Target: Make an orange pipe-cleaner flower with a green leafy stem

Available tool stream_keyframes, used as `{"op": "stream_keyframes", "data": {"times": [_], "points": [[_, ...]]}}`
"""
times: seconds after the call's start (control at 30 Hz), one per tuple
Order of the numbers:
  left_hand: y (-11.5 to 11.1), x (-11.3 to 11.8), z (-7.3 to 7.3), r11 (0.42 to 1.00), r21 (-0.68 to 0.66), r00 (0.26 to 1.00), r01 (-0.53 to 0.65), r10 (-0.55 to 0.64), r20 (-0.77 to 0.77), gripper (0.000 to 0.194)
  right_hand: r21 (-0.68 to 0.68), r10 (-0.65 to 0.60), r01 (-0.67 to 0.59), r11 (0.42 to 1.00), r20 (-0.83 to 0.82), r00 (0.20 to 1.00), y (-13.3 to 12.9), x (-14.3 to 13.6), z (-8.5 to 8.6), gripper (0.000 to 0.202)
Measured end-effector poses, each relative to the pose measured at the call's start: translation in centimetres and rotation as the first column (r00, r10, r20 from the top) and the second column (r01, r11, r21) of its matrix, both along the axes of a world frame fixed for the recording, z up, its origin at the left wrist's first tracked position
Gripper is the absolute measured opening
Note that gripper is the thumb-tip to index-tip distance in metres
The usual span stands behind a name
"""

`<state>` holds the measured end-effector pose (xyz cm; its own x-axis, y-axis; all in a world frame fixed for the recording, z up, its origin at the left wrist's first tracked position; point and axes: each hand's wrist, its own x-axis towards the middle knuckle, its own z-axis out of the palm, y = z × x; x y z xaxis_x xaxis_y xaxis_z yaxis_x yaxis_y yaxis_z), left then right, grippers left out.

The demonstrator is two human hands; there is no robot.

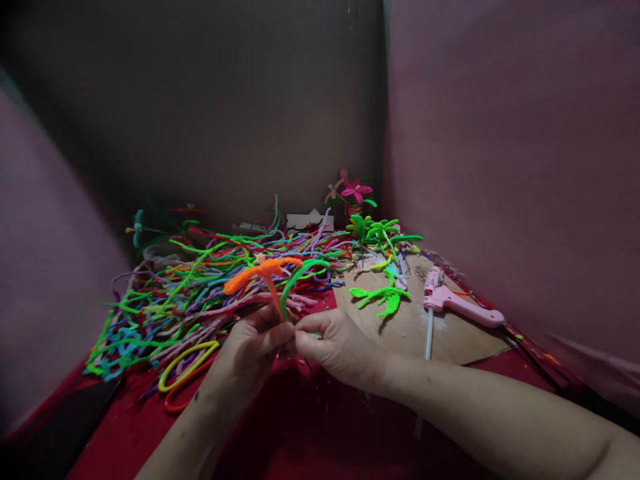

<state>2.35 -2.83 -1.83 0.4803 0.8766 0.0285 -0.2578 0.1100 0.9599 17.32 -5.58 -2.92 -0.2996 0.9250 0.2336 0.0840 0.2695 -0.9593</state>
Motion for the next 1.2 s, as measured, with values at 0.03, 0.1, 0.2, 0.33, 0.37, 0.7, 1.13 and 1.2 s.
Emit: {"op": "stream_keyframes", "data": {"times": [0.03, 0.1, 0.2, 0.33, 0.37, 0.7, 1.13, 1.2], "points": [[0.0, 0.0, 0.1, 1.0, -0.008, 1.0, -0.012, 0.012, -0.007, 0.011, -0.006, 0.002, -0.002, 1.0, 0.002, 1.0, 0.1, 0.0, -0.1, 0.026], [0.0, -0.1, 0.3, 0.999, -0.028, 0.999, -0.029, 0.028, -0.019, 0.013, -0.021, 0.021, -0.022, 1.0, -0.019, 1.0, 0.1, 0.0, -0.2, 0.026], [-0.1, 0.0, 0.7, 0.998, -0.056, 0.999, 0.003, -0.005, -0.036, 0.016, -0.042, 0.071, -0.073, 0.996, -0.047, 0.996, 0.2, 0.1, 0.1, 0.027], [-0.2, 0.0, 0.7, 0.997, -0.065, 1.0, 0.029, -0.029, -0.009, 0.019, -0.111, 0.123, -0.134, 0.985, -0.105, 0.987, 0.1, 0.2, 0.4, 0.027], [-0.1, 0.0, 0.6, 0.998, -0.057, 1.0, 0.022, -0.022, 0.002, 0.019, -0.122, 0.114, -0.128, 0.984, -0.116, 0.987, 0.1, 0.3, 0.3, 0.027], [-0.1, 0.2, 0.6, 0.998, -0.049, 0.999, 0.033, -0.034, -0.007, 0.023, -0.217, 0.105, -0.147, 0.965, -0.192, 0.976, 0.6, 0.1, -0.1, 0.035], [0.3, -0.1, 0.0, 0.979, -0.159, 0.985, 0.125, -0.102, 0.142, 0.019, -0.35, 0.199, -0.369, 0.861, -0.435, 0.878, 0.8, 0.1, -0.8, 0.026], [0.2, 0.0, 0.1, 0.986, -0.138, 0.989, 0.097, -0.081, 0.122, 0.019, -0.322, 0.154, -0.299, 0.898, -0.407, 0.901, 0.8, 0.1, -0.8, 0.025]]}}
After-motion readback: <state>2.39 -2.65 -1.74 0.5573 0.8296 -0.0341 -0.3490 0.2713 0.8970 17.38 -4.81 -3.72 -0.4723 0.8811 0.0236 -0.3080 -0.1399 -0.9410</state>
